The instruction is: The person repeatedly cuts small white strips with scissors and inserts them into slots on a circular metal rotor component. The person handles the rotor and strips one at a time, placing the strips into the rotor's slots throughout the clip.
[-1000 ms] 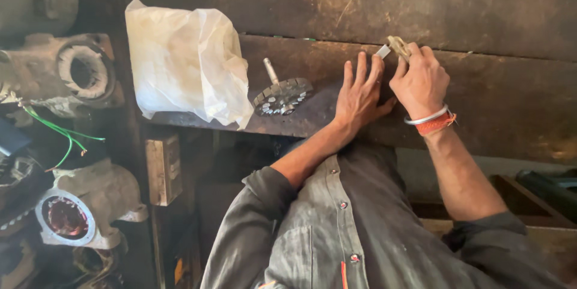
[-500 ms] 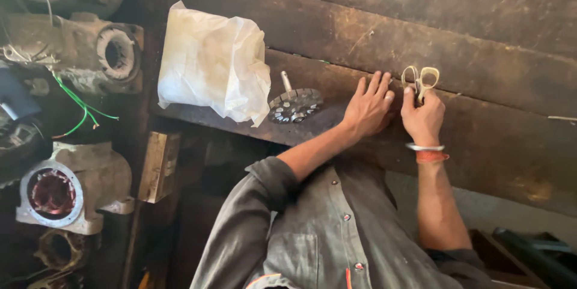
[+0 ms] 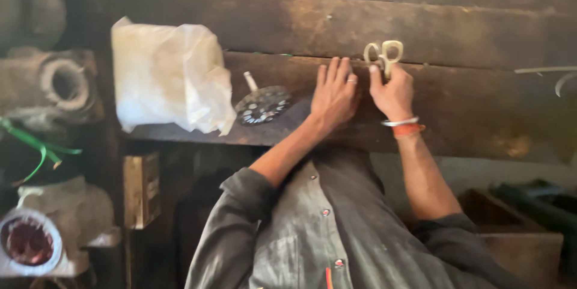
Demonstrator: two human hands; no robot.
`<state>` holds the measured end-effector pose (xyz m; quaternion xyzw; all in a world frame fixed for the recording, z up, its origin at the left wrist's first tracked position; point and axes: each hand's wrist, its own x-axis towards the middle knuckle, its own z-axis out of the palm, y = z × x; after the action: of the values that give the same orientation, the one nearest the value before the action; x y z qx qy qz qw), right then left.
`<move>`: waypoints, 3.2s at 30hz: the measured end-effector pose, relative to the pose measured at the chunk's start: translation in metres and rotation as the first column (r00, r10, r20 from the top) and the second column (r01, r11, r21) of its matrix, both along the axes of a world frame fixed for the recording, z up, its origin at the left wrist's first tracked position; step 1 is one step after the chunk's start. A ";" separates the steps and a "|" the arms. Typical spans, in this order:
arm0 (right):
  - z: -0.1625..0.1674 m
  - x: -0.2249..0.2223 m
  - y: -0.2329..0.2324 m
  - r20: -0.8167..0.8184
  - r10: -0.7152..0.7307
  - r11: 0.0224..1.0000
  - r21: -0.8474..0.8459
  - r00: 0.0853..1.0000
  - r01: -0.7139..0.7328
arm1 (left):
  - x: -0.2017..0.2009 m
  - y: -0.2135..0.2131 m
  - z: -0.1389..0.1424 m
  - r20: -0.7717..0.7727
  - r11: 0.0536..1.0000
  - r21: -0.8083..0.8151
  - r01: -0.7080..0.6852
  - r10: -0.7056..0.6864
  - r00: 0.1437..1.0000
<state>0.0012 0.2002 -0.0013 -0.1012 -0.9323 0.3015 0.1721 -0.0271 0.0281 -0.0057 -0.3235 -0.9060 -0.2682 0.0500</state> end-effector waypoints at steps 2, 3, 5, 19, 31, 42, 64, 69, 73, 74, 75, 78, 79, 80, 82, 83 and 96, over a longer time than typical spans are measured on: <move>0.000 0.000 0.000 0.048 -0.051 0.999 -0.004 0.998 0.051 | 0.003 -0.001 0.003 0.018 1.000 -0.022 0.007 -0.007 1.000; 0.000 0.000 0.000 0.069 -0.072 0.997 -0.007 0.995 0.072 | 0.005 -0.001 0.004 0.023 0.999 -0.034 0.006 -0.006 1.000; 0.002 0.001 0.002 0.039 -0.044 0.999 -0.023 0.998 0.045 | 0.011 -0.003 0.003 0.060 1.000 -0.009 -0.029 0.029 0.998; 0.028 0.009 -0.007 0.228 0.120 0.982 -0.173 0.966 -0.081 | 0.012 0.002 -0.050 -0.121 0.993 -0.075 -0.095 0.086 0.989; 0.024 0.003 -0.014 0.264 0.215 0.976 -0.104 0.940 -0.194 | 0.040 -0.014 -0.023 0.086 0.977 -0.212 -0.023 0.042 0.995; 0.040 0.007 -0.042 0.165 0.192 0.919 0.316 0.967 -0.237 | 0.039 -0.001 -0.018 -0.185 0.871 -0.481 -0.102 0.013 0.983; 0.046 0.030 -0.026 -0.051 0.267 0.951 0.176 0.962 -0.254 | -0.019 -0.013 0.021 0.562 0.851 0.350 -0.391 0.144 0.815; 0.068 0.036 -0.057 -0.021 0.414 0.906 -0.089 0.910 -0.414 | 0.016 -0.050 0.062 0.764 0.675 0.540 -0.503 -0.142 0.629; 0.085 0.032 -0.063 -0.014 0.563 0.814 -0.161 0.826 -0.558 | 0.038 -0.080 0.084 0.560 0.784 0.541 -0.303 -0.068 0.826; 0.088 0.031 -0.064 0.003 0.590 0.792 -0.199 0.808 -0.577 | 0.039 -0.092 0.088 0.447 0.825 0.540 -0.166 -0.114 0.887; 0.092 0.031 -0.064 0.020 0.619 0.765 -0.239 0.785 -0.598 | 0.041 -0.103 0.092 0.333 0.855 0.517 -0.032 -0.166 0.928; 0.105 0.029 -0.061 0.051 0.733 0.608 -0.496 0.678 -0.620 | 0.038 -0.126 0.105 0.123 0.936 0.184 0.300 -0.325 0.938; 0.108 0.029 -0.062 0.088 0.772 0.548 -0.594 0.630 -0.589 | 0.037 -0.129 0.109 0.129 0.928 0.148 0.343 -0.362 0.923; 0.111 0.029 -0.063 0.118 0.810 0.486 -0.684 0.574 -0.544 | 0.037 -0.131 0.114 0.136 0.916 0.111 0.385 -0.398 0.907; 0.118 0.027 -0.064 0.128 0.875 0.386 -0.767 0.466 -0.513 | 0.037 -0.133 0.121 0.177 0.893 0.035 0.449 -0.447 0.877; 0.123 0.026 -0.063 0.115 0.902 0.346 -0.770 0.417 -0.537 | 0.039 -0.132 0.125 0.210 0.883 -0.005 0.470 -0.459 0.863; 0.125 0.005 -0.059 0.119 0.993 0.118 -0.978 0.005 -0.169 | 0.060 -0.134 0.144 0.022 0.807 0.056 0.588 -0.589 0.808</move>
<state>0.0066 0.1412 0.1235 0.1996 -0.5377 0.6052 -0.5521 0.0331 -0.1056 0.1386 -0.5817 -0.7557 -0.2974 -0.0453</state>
